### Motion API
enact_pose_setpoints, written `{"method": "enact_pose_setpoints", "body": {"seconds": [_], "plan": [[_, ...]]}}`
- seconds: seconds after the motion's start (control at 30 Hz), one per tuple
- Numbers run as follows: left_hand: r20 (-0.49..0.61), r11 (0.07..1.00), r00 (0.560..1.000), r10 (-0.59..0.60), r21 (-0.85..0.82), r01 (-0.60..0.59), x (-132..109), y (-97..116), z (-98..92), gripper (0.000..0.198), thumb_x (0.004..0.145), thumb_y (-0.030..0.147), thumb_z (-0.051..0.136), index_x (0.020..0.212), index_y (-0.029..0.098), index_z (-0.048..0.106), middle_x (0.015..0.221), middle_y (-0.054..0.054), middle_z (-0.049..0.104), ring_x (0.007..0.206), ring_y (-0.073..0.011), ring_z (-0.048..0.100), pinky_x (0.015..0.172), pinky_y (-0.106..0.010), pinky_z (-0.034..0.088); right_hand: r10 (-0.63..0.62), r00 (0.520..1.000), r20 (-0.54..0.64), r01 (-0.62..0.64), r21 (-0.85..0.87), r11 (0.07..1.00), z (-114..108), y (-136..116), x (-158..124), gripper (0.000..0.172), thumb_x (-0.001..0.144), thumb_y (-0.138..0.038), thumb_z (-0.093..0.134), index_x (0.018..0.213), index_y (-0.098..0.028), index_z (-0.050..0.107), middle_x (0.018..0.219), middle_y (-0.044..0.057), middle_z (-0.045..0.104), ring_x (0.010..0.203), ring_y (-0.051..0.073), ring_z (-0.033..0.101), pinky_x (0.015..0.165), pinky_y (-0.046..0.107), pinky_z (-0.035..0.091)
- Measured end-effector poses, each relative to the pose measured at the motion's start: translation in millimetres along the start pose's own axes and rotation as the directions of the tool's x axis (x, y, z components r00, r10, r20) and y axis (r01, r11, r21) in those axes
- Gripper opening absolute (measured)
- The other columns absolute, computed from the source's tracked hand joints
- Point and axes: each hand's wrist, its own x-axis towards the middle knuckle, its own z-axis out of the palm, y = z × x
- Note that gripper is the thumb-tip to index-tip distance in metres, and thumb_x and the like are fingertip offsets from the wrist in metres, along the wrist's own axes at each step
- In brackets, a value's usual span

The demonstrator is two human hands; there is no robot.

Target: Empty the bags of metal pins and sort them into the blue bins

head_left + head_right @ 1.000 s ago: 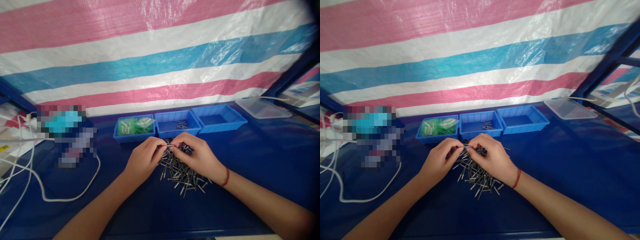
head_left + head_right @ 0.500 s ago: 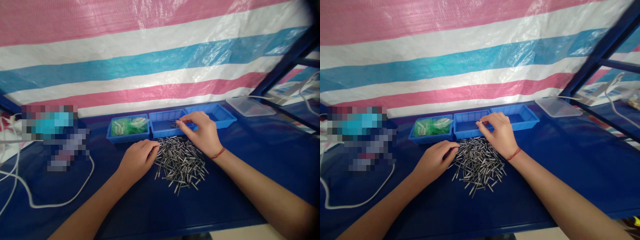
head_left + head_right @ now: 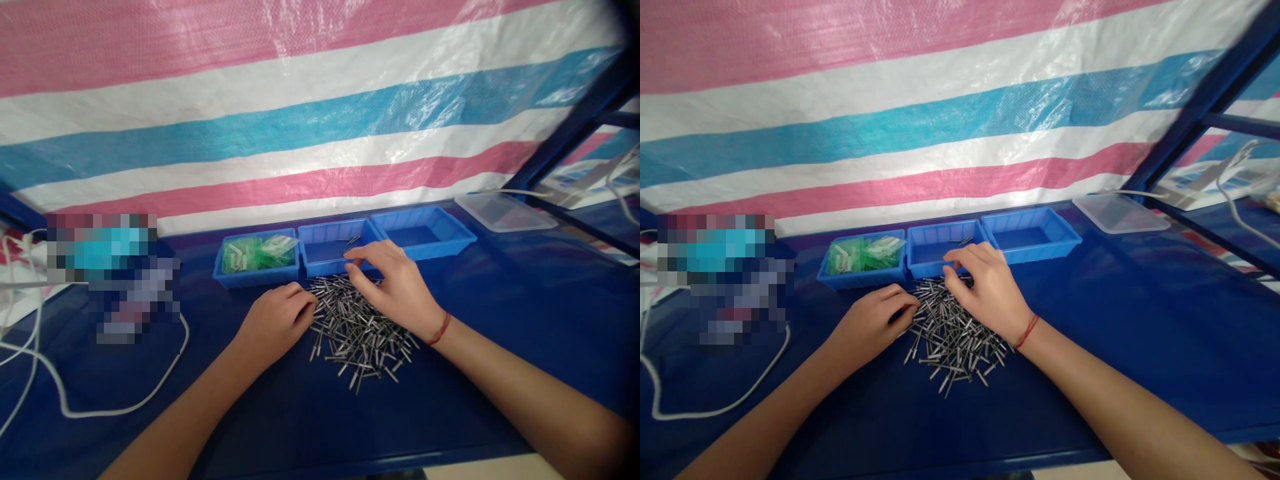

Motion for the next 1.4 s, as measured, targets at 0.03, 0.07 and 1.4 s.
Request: {"method": "enact_pose_setpoints", "body": {"seconds": [0.03,0.07,1.4], "plan": [[0.003,1.000,1.000,0.005,0.003,-0.005,0,-1,-0.2,0.021,0.093,0.024,0.045,0.096,0.019,0.065,0.091,-0.004,0.062,0.082,-0.0159,0.059,0.074,-0.027,0.045,-0.003,1.000,0.006,0.003,0.009,1.000,1,0,-1,0.016,0.087,-0.026,0.052,0.095,-0.020,0.064,0.086,0.005,0.066,0.084,0.022,0.058,0.078,0.038,0.042],[0.008,1.000,1.000,0.014,0.008,-0.014,0,-2,-0.7,0.021,0.093,0.025,0.046,0.097,0.020,0.065,0.092,-0.004,0.062,0.083,-0.0158,0.059,0.075,-0.027,0.045,-0.003,1.000,0.008,0.003,0.016,1.000,1,-1,-1,0.016,0.086,-0.025,0.052,0.095,-0.020,0.064,0.086,0.005,0.066,0.084,0.022,0.058,0.078,0.038,0.042],[-0.058,0.932,0.992,-0.115,-0.352,0.088,-5,15,-2.2,0.016,0.096,0.030,0.042,0.097,0.019,0.054,0.088,-0.001,0.055,0.082,-0.0142,0.054,0.074,-0.025,0.040,0.065,0.973,0.221,-0.155,0.419,0.895,11,-26,-12,0.010,0.087,-0.024,0.055,0.079,-0.020,0.060,0.078,0.002,0.065,0.073,0.015,0.058,0.068,0.028,0.044]]}}
